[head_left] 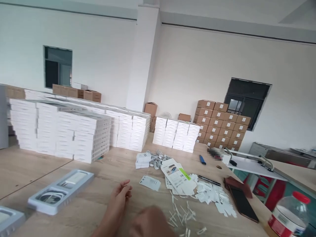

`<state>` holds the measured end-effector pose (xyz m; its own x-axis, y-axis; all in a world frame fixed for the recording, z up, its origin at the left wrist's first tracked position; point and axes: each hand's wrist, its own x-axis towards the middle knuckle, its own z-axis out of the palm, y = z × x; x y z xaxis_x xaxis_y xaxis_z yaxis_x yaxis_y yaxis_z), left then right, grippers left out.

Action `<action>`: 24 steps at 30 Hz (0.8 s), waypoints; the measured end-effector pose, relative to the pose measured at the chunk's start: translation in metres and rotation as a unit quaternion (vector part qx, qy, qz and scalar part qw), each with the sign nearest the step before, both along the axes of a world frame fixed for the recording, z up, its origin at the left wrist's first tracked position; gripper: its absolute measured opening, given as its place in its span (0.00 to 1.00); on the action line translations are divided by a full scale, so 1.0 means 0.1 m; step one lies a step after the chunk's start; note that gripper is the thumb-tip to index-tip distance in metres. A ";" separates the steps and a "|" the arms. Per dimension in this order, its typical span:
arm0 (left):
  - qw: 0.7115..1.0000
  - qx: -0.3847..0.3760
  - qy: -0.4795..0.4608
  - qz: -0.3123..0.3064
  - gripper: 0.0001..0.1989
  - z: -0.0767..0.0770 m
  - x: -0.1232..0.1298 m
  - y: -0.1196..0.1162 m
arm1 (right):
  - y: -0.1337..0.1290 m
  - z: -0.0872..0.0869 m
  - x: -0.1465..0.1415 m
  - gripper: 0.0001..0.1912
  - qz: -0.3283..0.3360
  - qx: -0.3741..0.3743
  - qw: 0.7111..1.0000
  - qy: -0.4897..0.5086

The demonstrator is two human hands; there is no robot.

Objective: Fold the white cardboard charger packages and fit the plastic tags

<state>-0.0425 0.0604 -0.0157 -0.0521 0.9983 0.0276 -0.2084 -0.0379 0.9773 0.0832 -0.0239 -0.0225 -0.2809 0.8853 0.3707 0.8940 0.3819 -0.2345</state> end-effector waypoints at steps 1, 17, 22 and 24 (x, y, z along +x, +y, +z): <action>1.000 -0.007 -0.012 -0.022 0.23 -0.01 0.00 -0.01 | 0.02 0.13 0.21 0.08 -0.028 0.003 1.000 0.007; 0.980 0.026 0.066 -0.184 0.12 0.08 0.11 -0.17 | 0.28 0.00 1.33 0.22 -0.339 -0.040 0.940 -0.008; 0.978 0.025 0.078 -0.190 0.13 0.07 0.12 -0.18 | 0.29 -0.03 1.32 0.30 -0.341 -0.025 0.939 -0.019; 0.976 0.030 0.084 -0.197 0.13 0.06 0.12 -0.18 | 0.30 -0.03 1.29 0.26 -0.335 -0.028 0.942 -0.025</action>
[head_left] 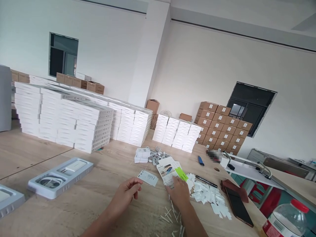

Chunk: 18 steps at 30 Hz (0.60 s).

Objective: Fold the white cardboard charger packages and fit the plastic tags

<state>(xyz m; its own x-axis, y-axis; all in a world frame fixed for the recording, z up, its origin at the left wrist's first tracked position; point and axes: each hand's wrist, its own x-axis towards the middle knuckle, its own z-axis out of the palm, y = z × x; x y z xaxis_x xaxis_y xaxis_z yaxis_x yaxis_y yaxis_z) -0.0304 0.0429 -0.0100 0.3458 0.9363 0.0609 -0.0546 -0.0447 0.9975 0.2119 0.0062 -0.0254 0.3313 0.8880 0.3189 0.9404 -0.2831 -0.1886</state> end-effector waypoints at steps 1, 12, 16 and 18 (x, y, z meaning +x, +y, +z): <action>1.000 0.003 0.002 -0.006 0.12 -0.01 0.00 0.00 | 0.00 0.01 -0.02 0.21 0.002 -0.001 1.000 -0.004; 0.998 0.015 0.040 -0.038 0.11 0.00 0.02 -0.07 | -0.03 0.06 -0.10 0.33 -0.021 0.013 0.999 -0.028; 0.997 0.021 0.051 -0.045 0.11 0.00 0.03 -0.10 | 0.00 0.00 -0.21 0.38 -0.024 -0.028 0.999 -0.017; 0.998 0.021 0.048 -0.046 0.10 0.01 0.03 -0.10 | -0.01 0.04 -0.27 0.25 -0.021 -0.038 0.999 -0.019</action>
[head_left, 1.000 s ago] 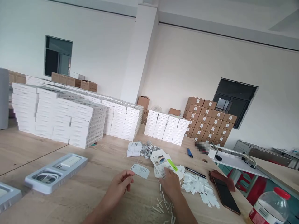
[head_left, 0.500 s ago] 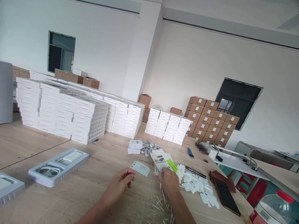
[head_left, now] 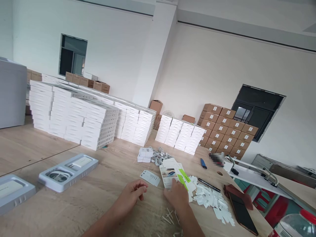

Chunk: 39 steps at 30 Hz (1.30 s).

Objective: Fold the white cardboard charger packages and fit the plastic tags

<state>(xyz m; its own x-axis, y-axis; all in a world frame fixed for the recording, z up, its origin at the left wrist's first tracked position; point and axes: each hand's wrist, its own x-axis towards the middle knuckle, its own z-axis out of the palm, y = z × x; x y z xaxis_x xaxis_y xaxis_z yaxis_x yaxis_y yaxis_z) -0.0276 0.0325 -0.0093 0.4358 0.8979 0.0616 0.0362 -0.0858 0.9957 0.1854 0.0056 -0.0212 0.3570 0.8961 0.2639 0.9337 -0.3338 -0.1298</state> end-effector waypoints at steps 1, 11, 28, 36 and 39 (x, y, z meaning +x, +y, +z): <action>1.000 -0.001 -0.002 0.001 0.10 0.00 0.00 0.00 | -0.01 0.04 -0.02 0.18 0.001 0.000 1.000 -0.003; 0.977 -0.099 -0.187 -0.007 0.27 -0.02 -0.01 -0.01 | -0.30 0.70 -0.21 0.21 0.048 0.132 0.988 -0.066; 0.946 -0.272 -0.167 -0.063 0.18 0.25 -0.14 -0.16 | -0.49 0.78 -0.23 0.24 0.245 0.062 0.962 0.103; 0.955 -0.235 -0.137 -0.119 0.12 0.20 -0.10 -0.19 | -0.49 0.64 -0.17 0.10 0.264 0.011 0.955 0.135; 0.959 -0.210 -0.130 -0.141 0.13 0.19 -0.10 -0.20 | -0.48 0.65 -0.18 0.04 0.251 0.004 0.957 0.144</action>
